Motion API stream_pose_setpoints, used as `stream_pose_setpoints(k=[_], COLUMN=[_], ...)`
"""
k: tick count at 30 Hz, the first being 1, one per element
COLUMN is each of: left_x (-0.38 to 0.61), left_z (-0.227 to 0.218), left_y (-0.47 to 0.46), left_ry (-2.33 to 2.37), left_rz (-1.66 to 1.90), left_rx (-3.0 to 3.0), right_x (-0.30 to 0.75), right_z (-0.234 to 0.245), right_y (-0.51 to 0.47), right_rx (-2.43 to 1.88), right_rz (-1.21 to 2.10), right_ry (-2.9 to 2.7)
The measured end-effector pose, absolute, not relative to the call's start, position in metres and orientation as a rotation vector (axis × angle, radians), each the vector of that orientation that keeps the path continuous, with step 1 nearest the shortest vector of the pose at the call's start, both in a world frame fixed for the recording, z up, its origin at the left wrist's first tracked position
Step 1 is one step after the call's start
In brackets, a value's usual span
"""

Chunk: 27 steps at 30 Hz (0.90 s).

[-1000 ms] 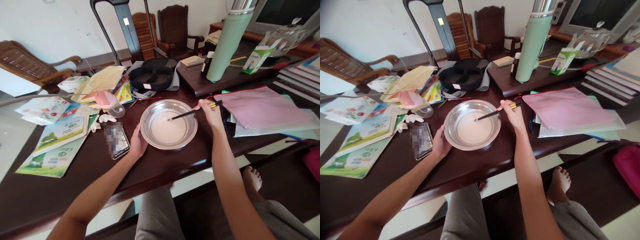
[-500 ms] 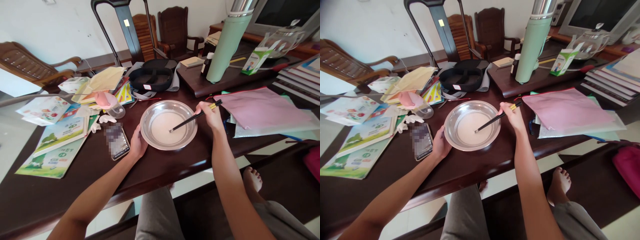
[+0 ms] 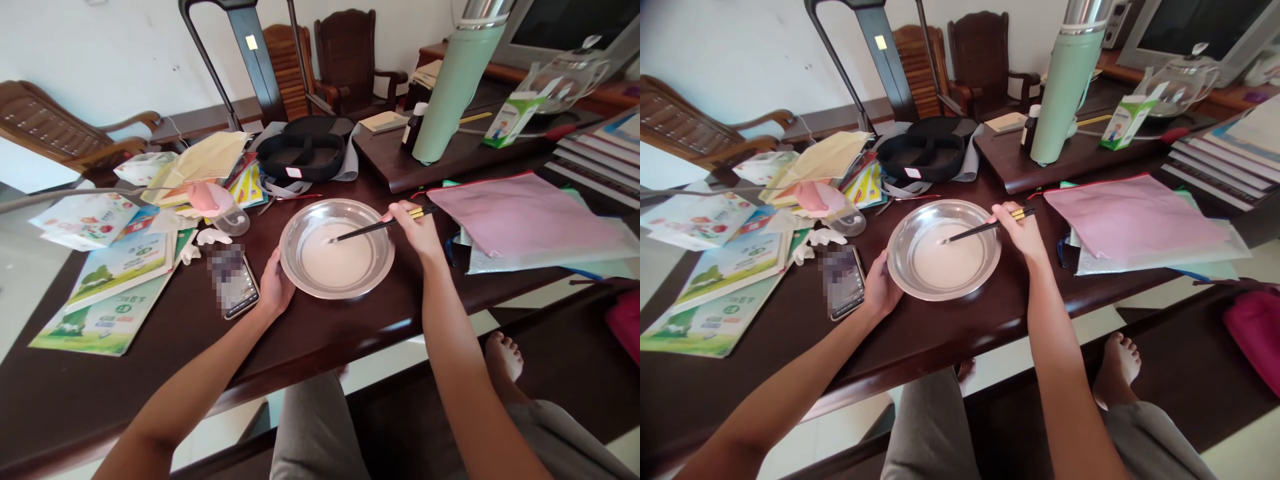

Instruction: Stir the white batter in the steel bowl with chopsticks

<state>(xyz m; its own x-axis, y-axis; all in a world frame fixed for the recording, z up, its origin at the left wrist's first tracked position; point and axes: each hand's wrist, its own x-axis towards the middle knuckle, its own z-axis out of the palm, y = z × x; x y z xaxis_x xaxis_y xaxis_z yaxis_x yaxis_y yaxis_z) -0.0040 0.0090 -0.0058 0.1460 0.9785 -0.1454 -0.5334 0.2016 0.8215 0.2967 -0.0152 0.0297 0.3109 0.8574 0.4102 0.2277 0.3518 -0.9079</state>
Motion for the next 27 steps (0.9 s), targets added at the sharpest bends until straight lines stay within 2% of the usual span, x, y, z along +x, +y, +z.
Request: stream_pose_setpoints(k=[3,7,13,17,23,27], left_x=[-0.0040,-0.0037,-0.0036,-0.0041,-0.0048,-0.0051], left_z=[-0.0049,-0.0046,-0.0057,-0.0056,-0.0070,-0.0081], left_y=[0.0088,0.0089,0.0089,0.0090,0.0097,0.0098], left_ry=[0.791,0.797,0.811,0.818,0.819,0.815], left_rz=[1.225,1.225,1.221,1.217,1.218,1.211], left_rx=[0.698,0.701,0.692,0.711,0.721,0.724], right_x=[0.2981,0.2952,0.2988,0.2968,0.2993,0.2963], right_z=[0.0293,0.0309,0.0286,0.0284,0.0286,0.0307], right_y=[-0.0155,-0.0166,-0.0151,-0.0153,-0.0149,-0.0162], right_rx=[-1.160,-1.155,-1.161,-1.140,-1.182,-1.159], right_rz=[0.543,0.645,0.548,0.650,0.528,0.631], right_ry=[-1.110,-1.256,-1.132,-1.243,-1.113,-1.220])
